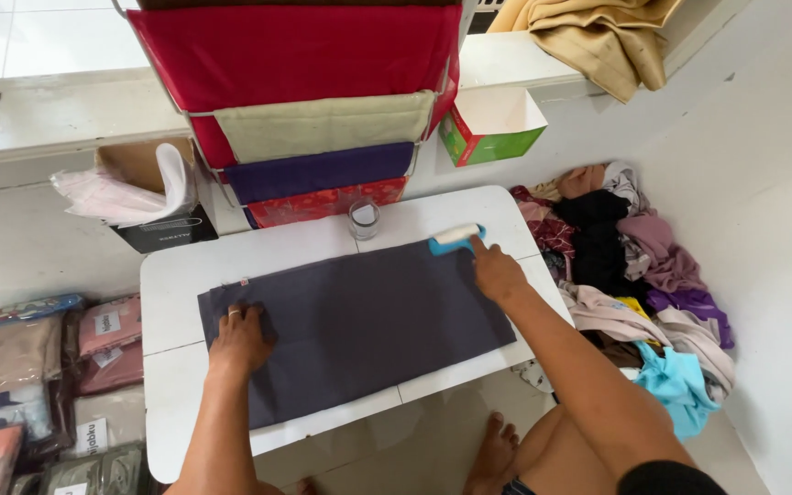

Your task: Folding a grey fabric item and cleaning it with a lint roller on a small table.

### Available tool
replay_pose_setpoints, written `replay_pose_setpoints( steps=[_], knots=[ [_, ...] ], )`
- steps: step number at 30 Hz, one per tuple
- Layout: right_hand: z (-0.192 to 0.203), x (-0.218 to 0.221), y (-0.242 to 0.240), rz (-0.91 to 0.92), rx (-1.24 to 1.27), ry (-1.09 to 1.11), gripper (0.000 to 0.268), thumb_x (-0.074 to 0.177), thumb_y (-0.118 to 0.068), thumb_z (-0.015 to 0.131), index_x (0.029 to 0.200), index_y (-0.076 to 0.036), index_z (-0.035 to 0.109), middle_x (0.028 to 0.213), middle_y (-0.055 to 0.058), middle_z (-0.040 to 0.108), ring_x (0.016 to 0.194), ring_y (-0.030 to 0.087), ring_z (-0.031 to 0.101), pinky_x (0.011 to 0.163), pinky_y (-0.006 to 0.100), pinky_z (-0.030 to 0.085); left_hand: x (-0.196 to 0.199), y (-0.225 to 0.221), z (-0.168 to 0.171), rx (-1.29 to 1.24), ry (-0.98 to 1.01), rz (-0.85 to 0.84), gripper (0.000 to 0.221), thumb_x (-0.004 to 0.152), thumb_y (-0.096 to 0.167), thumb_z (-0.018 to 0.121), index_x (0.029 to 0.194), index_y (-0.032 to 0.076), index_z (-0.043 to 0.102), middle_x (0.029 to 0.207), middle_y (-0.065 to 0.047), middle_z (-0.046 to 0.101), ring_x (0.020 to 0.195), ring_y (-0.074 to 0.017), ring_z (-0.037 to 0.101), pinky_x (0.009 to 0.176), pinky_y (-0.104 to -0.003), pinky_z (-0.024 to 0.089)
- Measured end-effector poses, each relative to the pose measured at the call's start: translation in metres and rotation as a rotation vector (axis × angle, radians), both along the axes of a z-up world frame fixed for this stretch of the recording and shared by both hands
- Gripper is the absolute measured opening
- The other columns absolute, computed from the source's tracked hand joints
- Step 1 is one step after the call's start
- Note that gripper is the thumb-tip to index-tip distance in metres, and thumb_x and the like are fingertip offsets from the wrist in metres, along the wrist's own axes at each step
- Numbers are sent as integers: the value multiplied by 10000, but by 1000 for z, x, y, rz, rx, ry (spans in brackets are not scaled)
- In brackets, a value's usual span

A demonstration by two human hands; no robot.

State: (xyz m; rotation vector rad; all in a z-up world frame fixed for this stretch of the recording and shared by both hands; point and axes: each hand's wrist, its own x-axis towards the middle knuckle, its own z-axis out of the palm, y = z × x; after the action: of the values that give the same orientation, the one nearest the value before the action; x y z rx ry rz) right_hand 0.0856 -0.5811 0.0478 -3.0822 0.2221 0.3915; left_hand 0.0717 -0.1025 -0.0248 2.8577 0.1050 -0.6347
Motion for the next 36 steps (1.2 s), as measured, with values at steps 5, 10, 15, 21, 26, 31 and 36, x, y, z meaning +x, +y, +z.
replay_pose_setpoints(
  steps=[5,10,15,21,26,31,36],
  knots=[
    [15,-9,17,-73,109,-12,514,1060,-125,391,1572,-76,371,1205,331,613,1082,527,677,874,607,584,-3,1,3,-12,8,8,650,873,342,723,1482,195,549,1517,-117,454,1386,-339,500,962,-521,596],
    [6,-40,-4,-68,-51,130,547,1000,-121,393,1545,-137,437,1172,295,662,1057,487,709,848,584,597,-4,6,9,-32,0,-27,596,904,353,688,1468,220,548,1538,-92,452,1420,-328,480,1023,-546,561],
    [9,-47,-6,-75,-72,153,522,1017,-181,411,1536,-177,463,1140,263,686,1019,462,725,815,561,608,-7,8,6,-13,-17,-45,612,903,371,684,1480,226,540,1569,-89,438,1441,-320,464,1043,-559,534],
    [6,-13,5,-88,89,3,529,1064,-212,446,1585,-186,366,1210,309,631,1104,524,669,909,617,563,-15,11,11,-21,-48,-71,668,879,396,716,1500,249,516,1580,-95,432,1470,-336,433,1106,-574,475],
    [7,-30,2,-112,151,-5,524,1065,-219,451,1583,-200,377,1178,290,647,1102,504,675,914,580,572,-22,21,-5,6,-13,-82,687,869,400,740,1501,248,517,1606,-110,406,1477,-355,423,1108,-584,474],
    [41,-110,2,-171,119,142,517,1055,-237,446,1569,-198,401,1173,319,661,1096,503,685,888,582,582,-22,25,-1,4,-28,-31,803,834,381,795,1546,238,450,1565,-129,405,1451,-368,432,1098,-571,490],
    [50,-178,-13,-197,98,231,532,1030,-217,466,1559,-192,419,1122,327,686,1041,492,712,875,578,591,-21,33,-23,-5,16,-39,844,818,385,810,1557,254,424,1558,-128,404,1446,-370,437,1095,-569,497]
  ],
)
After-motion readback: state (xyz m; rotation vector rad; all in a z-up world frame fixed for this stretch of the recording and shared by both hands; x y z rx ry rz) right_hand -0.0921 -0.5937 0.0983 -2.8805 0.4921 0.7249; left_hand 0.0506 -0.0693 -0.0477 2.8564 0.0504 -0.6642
